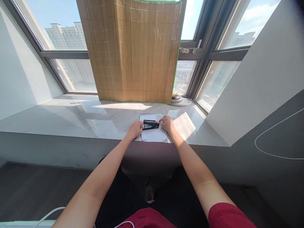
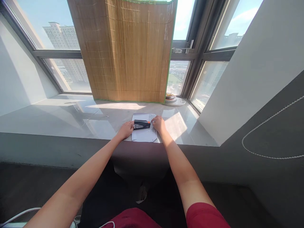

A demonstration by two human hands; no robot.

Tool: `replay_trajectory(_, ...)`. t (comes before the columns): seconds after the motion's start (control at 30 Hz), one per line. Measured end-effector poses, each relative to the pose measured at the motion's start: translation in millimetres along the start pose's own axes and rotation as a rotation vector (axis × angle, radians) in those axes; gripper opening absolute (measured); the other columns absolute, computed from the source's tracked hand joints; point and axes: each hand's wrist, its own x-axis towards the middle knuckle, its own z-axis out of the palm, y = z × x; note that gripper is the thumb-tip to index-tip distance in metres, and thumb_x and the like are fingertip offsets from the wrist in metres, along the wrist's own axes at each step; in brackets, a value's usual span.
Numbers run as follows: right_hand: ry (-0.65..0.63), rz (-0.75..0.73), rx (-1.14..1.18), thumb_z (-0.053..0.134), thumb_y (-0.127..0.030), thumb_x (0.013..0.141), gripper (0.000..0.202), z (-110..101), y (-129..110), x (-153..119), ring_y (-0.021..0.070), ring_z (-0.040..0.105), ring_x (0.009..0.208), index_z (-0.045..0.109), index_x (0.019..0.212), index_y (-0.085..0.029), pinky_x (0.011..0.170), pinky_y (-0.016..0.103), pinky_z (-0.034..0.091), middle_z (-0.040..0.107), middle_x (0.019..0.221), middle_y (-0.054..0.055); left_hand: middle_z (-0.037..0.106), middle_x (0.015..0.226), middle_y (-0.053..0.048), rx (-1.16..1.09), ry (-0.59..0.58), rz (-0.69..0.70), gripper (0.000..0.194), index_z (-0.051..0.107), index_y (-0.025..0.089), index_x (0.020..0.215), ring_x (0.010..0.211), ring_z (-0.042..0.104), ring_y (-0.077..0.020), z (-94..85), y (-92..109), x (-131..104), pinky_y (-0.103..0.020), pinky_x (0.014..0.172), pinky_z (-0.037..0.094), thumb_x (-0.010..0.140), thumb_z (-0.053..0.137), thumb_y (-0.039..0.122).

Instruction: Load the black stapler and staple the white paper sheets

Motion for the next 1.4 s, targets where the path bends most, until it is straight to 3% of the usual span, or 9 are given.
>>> replay_trajectory(0.3, 0.016, 0.048, -0.024, 0.054, -0.003, 0.084, 0.045, 4, 4, 1, 0.0311, 0.065, 0.123, 0.087, 0.110, -0.019, 0.104, 0.041, 0.054, 0.075, 0.126, 0.013, 0.065, 0.158, -0.011, 0.011, -0.006, 0.002, 0.042, 0.068, 0.023, 0.142, 0.146, 0.058, -0.0296, -1.3, 1, 0, -0.048, 0.128, 0.042, 0.111, 0.041, 0.023)
replay_trajectory(0.4, 0.035, 0.094, -0.029, 0.056, -0.012, 0.091, 0.039, 3, 5, 3, 0.0359, 0.064, 0.126, 0.086, 0.116, -0.014, 0.107, 0.047, 0.051, 0.075, 0.133, 0.019, 0.065, 0.157, -0.012, 0.001, -0.002, 0.003, 0.041, 0.069, 0.023, 0.141, 0.144, 0.060, -0.0298, -1.8, 1, -1, -0.048, 0.127, 0.043, 0.111, 0.040, 0.022)
replay_trajectory(0.5, -0.009, 0.056, 0.002, 0.062, -0.028, 0.097, 0.033, 4, 3, 4, 0.0359, 0.064, 0.132, 0.085, 0.121, -0.022, 0.112, 0.051, 0.048, 0.075, 0.142, 0.014, 0.067, 0.155, -0.010, 0.005, 0.002, -0.001, 0.041, 0.069, 0.024, 0.140, 0.143, 0.061, -0.0287, -1.1, 1, -1, -0.047, 0.127, 0.043, 0.110, 0.042, 0.021)
replay_trajectory(0.6, -0.045, 0.018, 0.026, 0.070, -0.034, 0.094, 0.031, 5, 1, 5, 0.0351, 0.065, 0.134, 0.085, 0.120, -0.029, 0.114, 0.052, 0.046, 0.076, 0.143, 0.009, 0.066, 0.157, -0.009, 0.000, 0.009, -0.010, 0.040, 0.070, 0.025, 0.139, 0.145, 0.060, -0.0280, 0.6, 0, -1, -0.046, 0.129, 0.042, 0.109, 0.043, 0.021)
replay_trajectory(0.8, -0.007, 0.062, 0.045, 0.061, -0.019, 0.091, 0.039, 4, 7, 6, 0.0344, 0.070, 0.122, 0.084, 0.122, -0.022, 0.110, 0.051, 0.049, 0.082, 0.124, 0.011, 0.066, 0.156, -0.011, -0.011, 0.012, -0.007, 0.041, 0.070, 0.024, 0.140, 0.144, 0.061, -0.0291, 2.4, -1, 0, -0.048, 0.129, 0.041, 0.110, 0.043, 0.022)
replay_trajectory(1.0, 0.027, 0.039, 0.087, 0.070, -0.027, 0.086, 0.033, 4, 11, 5, 0.0309, 0.070, 0.114, 0.085, 0.115, -0.024, 0.108, 0.047, 0.052, 0.081, 0.120, 0.009, 0.065, 0.157, -0.011, -0.004, 0.001, -0.002, 0.041, 0.069, 0.023, 0.141, 0.145, 0.059, -0.0292, 2.5, -2, 1, -0.048, 0.128, 0.042, 0.110, 0.041, 0.022)
replay_trajectory(1.17, 0.056, 0.083, 0.107, 0.060, -0.020, 0.089, 0.035, 6, 14, 5, 0.0293, 0.070, 0.111, 0.084, 0.115, -0.018, 0.104, 0.045, 0.055, 0.079, 0.117, 0.013, 0.067, 0.155, -0.010, -0.007, 0.009, 0.001, 0.040, 0.069, 0.024, 0.140, 0.144, 0.060, -0.0287, 3.0, -2, 1, -0.047, 0.129, 0.041, 0.110, 0.043, 0.022)
replay_trajectory(1.3, 0.012, 0.065, 0.132, 0.078, -0.031, 0.084, 0.032, 2, 16, 7, 0.0358, 0.068, 0.124, 0.084, 0.114, -0.023, 0.112, 0.054, 0.053, 0.078, 0.129, 0.012, 0.066, 0.156, -0.011, -0.006, 0.003, 0.002, 0.040, 0.068, 0.023, 0.141, 0.145, 0.060, -0.0296, 2.5, -2, 0, -0.048, 0.128, 0.042, 0.111, 0.041, 0.022)
replay_trajectory(1.4, -0.105, 0.020, 0.259, 0.091, -0.035, 0.074, 0.044, -9, 22, 6, 0.0400, 0.067, 0.136, 0.084, 0.117, -0.029, 0.120, 0.057, 0.050, 0.075, 0.141, 0.010, 0.066, 0.156, -0.011, -0.014, 0.006, 0.000, 0.040, 0.069, 0.024, 0.139, 0.144, 0.060, -0.0296, 1.8, -2, 0, -0.047, 0.127, 0.043, 0.110, 0.042, 0.023)
